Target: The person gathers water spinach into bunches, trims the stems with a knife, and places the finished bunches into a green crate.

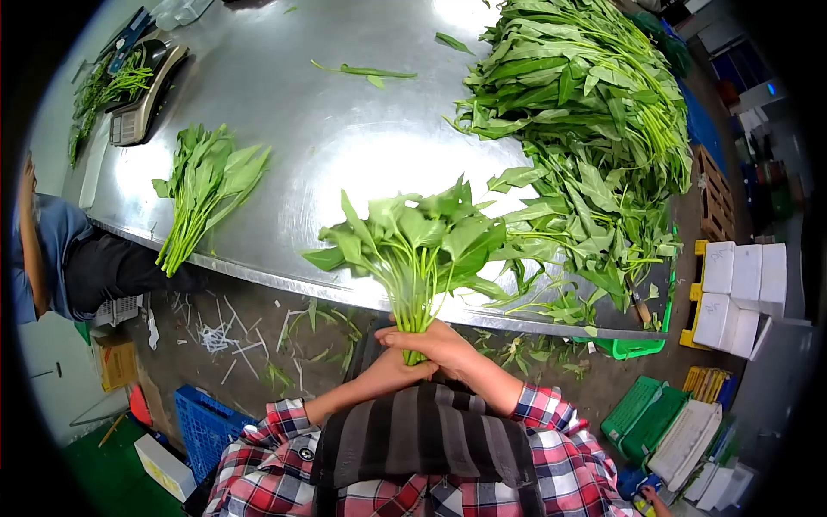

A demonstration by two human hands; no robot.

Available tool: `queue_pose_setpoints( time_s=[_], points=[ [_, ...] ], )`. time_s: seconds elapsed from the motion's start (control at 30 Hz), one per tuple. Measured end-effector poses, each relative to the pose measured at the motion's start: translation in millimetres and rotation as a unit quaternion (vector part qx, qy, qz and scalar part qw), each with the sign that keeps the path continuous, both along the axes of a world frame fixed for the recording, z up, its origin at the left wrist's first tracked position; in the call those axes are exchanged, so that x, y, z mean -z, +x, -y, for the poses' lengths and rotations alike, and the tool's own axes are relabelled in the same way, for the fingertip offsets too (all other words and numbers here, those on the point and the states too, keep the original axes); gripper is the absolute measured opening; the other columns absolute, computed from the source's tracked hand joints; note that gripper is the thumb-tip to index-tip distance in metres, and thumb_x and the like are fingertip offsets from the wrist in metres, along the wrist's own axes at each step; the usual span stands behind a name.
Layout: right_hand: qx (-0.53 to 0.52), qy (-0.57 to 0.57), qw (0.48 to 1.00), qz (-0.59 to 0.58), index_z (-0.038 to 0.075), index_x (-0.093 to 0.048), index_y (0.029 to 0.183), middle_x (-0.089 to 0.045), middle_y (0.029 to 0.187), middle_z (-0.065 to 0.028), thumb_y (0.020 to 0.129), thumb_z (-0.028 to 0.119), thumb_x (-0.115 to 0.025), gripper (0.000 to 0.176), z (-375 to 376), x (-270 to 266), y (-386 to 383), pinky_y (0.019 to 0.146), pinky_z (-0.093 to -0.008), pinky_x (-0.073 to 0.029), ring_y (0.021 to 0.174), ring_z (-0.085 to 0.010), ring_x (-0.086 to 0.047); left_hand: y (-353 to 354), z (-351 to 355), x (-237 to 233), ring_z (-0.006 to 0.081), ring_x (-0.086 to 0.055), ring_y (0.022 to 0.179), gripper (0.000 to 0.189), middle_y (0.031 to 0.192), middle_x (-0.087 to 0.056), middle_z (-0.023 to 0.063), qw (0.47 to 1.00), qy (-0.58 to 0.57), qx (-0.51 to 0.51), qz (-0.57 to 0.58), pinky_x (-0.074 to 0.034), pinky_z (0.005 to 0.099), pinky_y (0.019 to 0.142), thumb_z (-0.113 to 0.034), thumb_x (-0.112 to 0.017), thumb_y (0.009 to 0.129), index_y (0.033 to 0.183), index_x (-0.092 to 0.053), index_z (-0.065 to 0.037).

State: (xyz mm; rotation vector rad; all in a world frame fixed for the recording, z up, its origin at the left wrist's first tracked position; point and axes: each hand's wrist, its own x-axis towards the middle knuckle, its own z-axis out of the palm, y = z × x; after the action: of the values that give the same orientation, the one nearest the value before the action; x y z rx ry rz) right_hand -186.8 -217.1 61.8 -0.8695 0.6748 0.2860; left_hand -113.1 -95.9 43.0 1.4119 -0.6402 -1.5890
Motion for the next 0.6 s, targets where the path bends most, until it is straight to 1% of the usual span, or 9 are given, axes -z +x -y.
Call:
queue_pose_setpoints(
  time_s=[0.07, 0.13, 0.17, 0.2, 0.3, 0.33, 0.43, 0.47, 0.6],
  points=[
    [0.054, 0.005, 0.999, -0.007, -0.005, -0.054, 0.105, -0.064, 0.085, -0.0151, 0.079, 0.010, -0.061, 0.030, -2.8, -2.0, 4.8, 0.071, -0.0297, -0.049, 0.086, -0.0227, -0.063, 0.5, -3.3, 5.4, 0.0139, -0.058, 0.083, 0.028, 0.086, -0.061, 0.0068, 0.998, -0.005, 0.042, 0.054, -0.045, 0.0264, 0.073, -0.023, -0.054, 0.087, 0.103, -0.055, 0.000],
    [0.102, 0.057, 0.993, -0.016, -0.004, -0.055, 0.100, -0.063, 0.089, -0.0150, 0.081, 0.013, -0.059, 0.026, 3.6, 10.0, 2.3, 0.072, -0.0293, -0.049, 0.085, -0.0226, -0.063, 8.8, -9.7, -10.7, 0.0134, -0.057, 0.086, 0.028, 0.090, -0.061, 0.0065, 1.000, 0.003, 0.016, -0.024, -0.044, 0.0258, 0.077, -0.023, -0.049, 0.090, 0.105, -0.054, 0.000],
    [0.126, 0.082, 0.988, -0.022, -0.003, -0.055, 0.098, -0.063, 0.091, -0.0149, 0.081, 0.014, -0.058, 0.023, 7.1, 14.0, 1.6, 0.073, -0.0292, -0.049, 0.084, -0.0226, -0.063, 12.3, -12.9, -15.8, 0.0132, -0.056, 0.088, 0.028, 0.092, -0.061, 0.0063, 0.998, 0.006, 0.004, -0.065, -0.044, 0.0255, 0.078, -0.023, -0.047, 0.091, 0.106, -0.054, 0.000],
    [0.212, 0.158, 0.964, -0.020, -0.008, -0.061, 0.083, -0.064, 0.085, -0.0185, 0.080, 0.008, -0.058, 0.017, 9.0, 12.3, 4.7, 0.088, -0.0412, -0.048, 0.090, -0.0302, -0.063, 13.5, -19.6, -8.1, 0.0120, -0.055, 0.093, 0.031, 0.100, -0.061, 0.0060, 0.993, 0.030, -0.040, -0.112, -0.042, 0.0253, 0.082, -0.022, -0.043, 0.094, 0.113, -0.052, 0.000],
    [0.215, 0.211, 0.953, 0.031, -0.006, -0.060, 0.089, -0.064, 0.086, -0.0161, 0.081, 0.009, -0.057, 0.017, 11.1, 15.5, -2.0, 0.091, -0.0453, -0.046, 0.091, -0.0319, -0.062, 14.1, -30.8, 1.0, 0.0104, -0.054, 0.094, 0.034, 0.103, -0.061, 0.0049, 0.916, 0.074, -0.159, -0.362, -0.041, 0.0244, 0.083, -0.023, -0.039, 0.095, 0.117, -0.052, 0.000],
    [0.219, 0.214, 0.951, 0.032, -0.005, -0.059, 0.090, -0.063, 0.084, -0.0143, 0.082, 0.010, -0.057, 0.017, 11.3, 16.2, -2.4, 0.090, -0.0449, -0.046, 0.090, -0.0306, -0.061, 24.2, -34.0, -6.1, 0.0112, -0.056, 0.093, 0.032, 0.102, -0.062, 0.0045, 0.980, 0.051, -0.049, -0.186, -0.042, 0.0255, 0.082, -0.021, -0.044, 0.094, 0.116, -0.053, 0.001],
    [0.225, 0.235, 0.945, 0.044, 0.000, -0.056, 0.093, -0.059, 0.080, -0.0090, 0.082, 0.012, -0.058, 0.016, 10.4, 20.8, -1.2, 0.087, -0.0433, -0.047, 0.085, -0.0263, -0.060, 25.5, -41.4, -1.9, 0.0135, -0.059, 0.088, 0.025, 0.099, -0.063, 0.0070, 1.000, -0.010, 0.002, 0.014, -0.045, 0.0267, 0.077, -0.015, -0.049, 0.091, 0.109, -0.057, 0.000],
    [0.226, 0.248, 0.941, 0.051, 0.001, -0.055, 0.094, -0.057, 0.078, -0.0074, 0.082, 0.012, -0.059, 0.016, 9.9, 24.0, -1.5, 0.086, -0.0426, -0.048, 0.083, -0.0248, -0.059, 31.6, -41.6, -2.0, 0.0163, -0.061, 0.083, 0.019, 0.093, -0.063, 0.0107, 0.984, -0.049, 0.045, 0.163, -0.046, 0.0268, 0.074, -0.012, -0.055, 0.087, 0.102, -0.059, -0.001],
    [0.235, 0.291, 0.925, 0.070, 0.004, -0.050, 0.100, -0.052, 0.077, -0.0049, 0.085, 0.017, -0.056, 0.020, 8.3, 30.9, -2.1, 0.073, -0.0351, -0.047, 0.076, -0.0201, -0.054, 32.0, -41.2, -6.0, 0.0221, -0.059, 0.081, 0.016, 0.087, -0.059, 0.0117, 0.988, -0.060, 0.017, 0.141, -0.046, 0.0297, 0.072, -0.014, -0.056, 0.087, 0.097, -0.059, -0.002]
  ],
)
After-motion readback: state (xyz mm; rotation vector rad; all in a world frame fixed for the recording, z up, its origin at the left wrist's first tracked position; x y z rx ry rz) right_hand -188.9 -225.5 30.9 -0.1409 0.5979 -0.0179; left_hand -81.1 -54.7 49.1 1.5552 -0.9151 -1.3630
